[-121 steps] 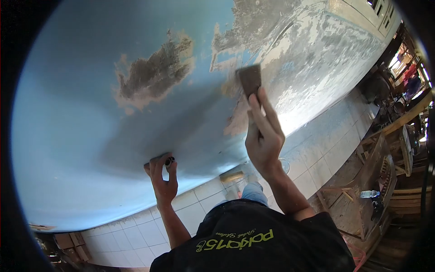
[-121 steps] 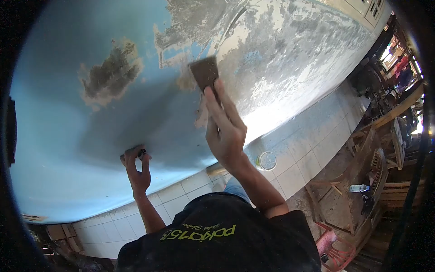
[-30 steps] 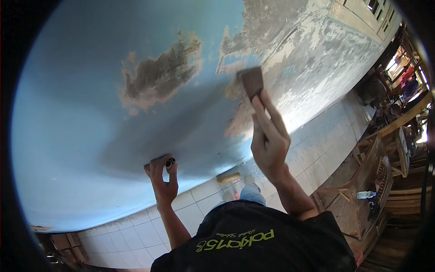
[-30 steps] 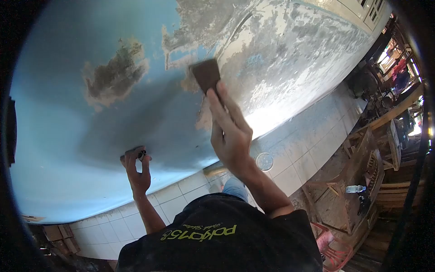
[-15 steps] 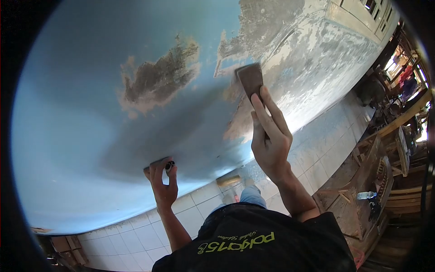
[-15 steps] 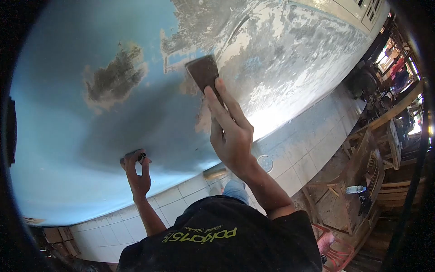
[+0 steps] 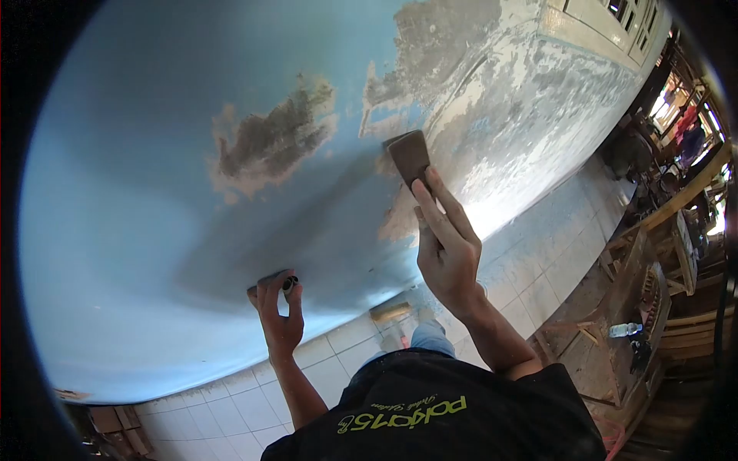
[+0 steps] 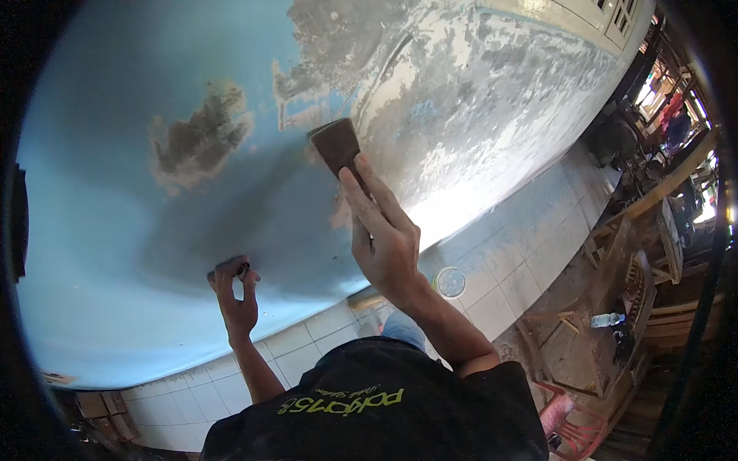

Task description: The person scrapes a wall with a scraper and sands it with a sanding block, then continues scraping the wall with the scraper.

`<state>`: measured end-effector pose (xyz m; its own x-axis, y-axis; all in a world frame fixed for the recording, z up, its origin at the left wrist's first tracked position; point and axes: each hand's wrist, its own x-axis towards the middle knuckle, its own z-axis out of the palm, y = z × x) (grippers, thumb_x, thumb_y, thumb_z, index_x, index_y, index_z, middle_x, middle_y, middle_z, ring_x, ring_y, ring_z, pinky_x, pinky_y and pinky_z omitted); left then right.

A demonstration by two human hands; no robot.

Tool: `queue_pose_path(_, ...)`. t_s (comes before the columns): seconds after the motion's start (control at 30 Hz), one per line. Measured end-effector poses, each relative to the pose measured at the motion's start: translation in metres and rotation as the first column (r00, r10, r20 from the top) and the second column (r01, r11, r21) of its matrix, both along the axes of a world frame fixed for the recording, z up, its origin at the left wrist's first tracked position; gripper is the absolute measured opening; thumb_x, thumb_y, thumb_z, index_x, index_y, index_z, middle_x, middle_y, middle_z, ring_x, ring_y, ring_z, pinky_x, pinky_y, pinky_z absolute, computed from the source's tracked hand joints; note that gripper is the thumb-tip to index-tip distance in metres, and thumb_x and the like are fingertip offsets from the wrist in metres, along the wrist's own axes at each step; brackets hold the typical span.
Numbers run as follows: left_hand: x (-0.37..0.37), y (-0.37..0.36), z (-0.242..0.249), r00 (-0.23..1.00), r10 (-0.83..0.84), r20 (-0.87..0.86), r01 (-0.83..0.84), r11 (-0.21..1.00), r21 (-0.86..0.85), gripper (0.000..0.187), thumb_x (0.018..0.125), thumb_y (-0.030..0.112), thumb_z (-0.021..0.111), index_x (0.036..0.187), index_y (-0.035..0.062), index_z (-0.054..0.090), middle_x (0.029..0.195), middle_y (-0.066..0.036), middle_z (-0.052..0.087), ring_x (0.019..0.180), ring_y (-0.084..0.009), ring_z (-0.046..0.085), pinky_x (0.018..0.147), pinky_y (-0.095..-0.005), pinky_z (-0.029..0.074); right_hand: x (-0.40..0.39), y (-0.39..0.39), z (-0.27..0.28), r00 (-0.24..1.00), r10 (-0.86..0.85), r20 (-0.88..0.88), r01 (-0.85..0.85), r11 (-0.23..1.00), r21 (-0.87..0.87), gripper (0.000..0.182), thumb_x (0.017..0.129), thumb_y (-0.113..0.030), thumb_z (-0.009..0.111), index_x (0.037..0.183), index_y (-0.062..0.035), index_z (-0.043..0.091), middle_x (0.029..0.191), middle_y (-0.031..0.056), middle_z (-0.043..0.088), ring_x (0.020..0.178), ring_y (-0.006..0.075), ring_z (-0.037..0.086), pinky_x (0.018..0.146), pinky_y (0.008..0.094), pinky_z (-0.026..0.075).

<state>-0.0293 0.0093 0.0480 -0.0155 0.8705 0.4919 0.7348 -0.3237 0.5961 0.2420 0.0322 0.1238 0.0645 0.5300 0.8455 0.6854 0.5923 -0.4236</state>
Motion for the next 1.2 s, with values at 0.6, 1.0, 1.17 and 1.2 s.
queue_pose_path(0.6, -0.002, 0.000, 0.000, 0.999, -0.037, -0.006, 0.037, 0.997, 0.069, 0.021, 0.090, 0.009, 0.063, 0.110, 0.0094, 0.064, 0.095, -0.005, 0.062, 0.096, -0.0241, 0.050, 0.092, -0.0403, 0.038, -0.003, 0.004, 0.011, 0.998, -0.063, -0.027, 0.064, 0.998, 0.018, 0.041, 0.088, 0.009, 0.055, 0.128, -0.0002, 0.060, 0.136, 0.0225, 0.054, 0.122, 0.0341, 0.057, 0.094, 0.0342, 0.054)
queue_pose_path(1.0, 0.008, -0.003, 0.005, 0.999, 0.011, 0.041, -0.011, 1.000, 0.000, 0.020, 0.090, 0.011, 0.065, 0.110, 0.0095, 0.065, 0.101, -0.005, 0.062, 0.100, -0.0268, 0.046, 0.090, -0.0435, 0.038, 0.017, 0.010, 0.027, 0.998, -0.020, -0.066, 0.024, 0.998, 0.052, 0.045, 0.085, 0.007, 0.060, 0.128, -0.0036, 0.061, 0.140, 0.0170, 0.052, 0.115, 0.0321, 0.063, 0.086, 0.0342, 0.057)
queue_pose_path(1.17, 0.010, -0.008, 0.016, 0.999, 0.023, 0.029, -0.022, 0.999, -0.034, 0.017, 0.092, 0.008, 0.061, 0.109, 0.0035, 0.063, 0.077, -0.004, 0.061, 0.085, -0.0204, 0.051, 0.083, -0.0383, 0.041, 0.016, 0.002, 0.025, 0.990, 0.032, -0.139, -0.027, 0.999, 0.038, 0.046, 0.083, 0.007, 0.062, 0.128, -0.0061, 0.062, 0.140, 0.0145, 0.053, 0.110, 0.0297, 0.065, 0.081, 0.0330, 0.058)
queue_pose_path(1.2, 0.012, -0.008, 0.017, 0.999, 0.028, 0.019, -0.028, 0.999, -0.024, 0.017, 0.092, 0.008, 0.061, 0.109, 0.0035, 0.063, 0.077, -0.004, 0.061, 0.085, -0.0204, 0.051, 0.083, -0.0383, 0.041, 0.016, -0.001, 0.021, 0.991, 0.043, -0.127, -0.047, 0.998, -0.029, 0.046, 0.083, 0.007, 0.062, 0.127, -0.0066, 0.062, 0.140, 0.0138, 0.053, 0.109, 0.0289, 0.066, 0.079, 0.0328, 0.059)
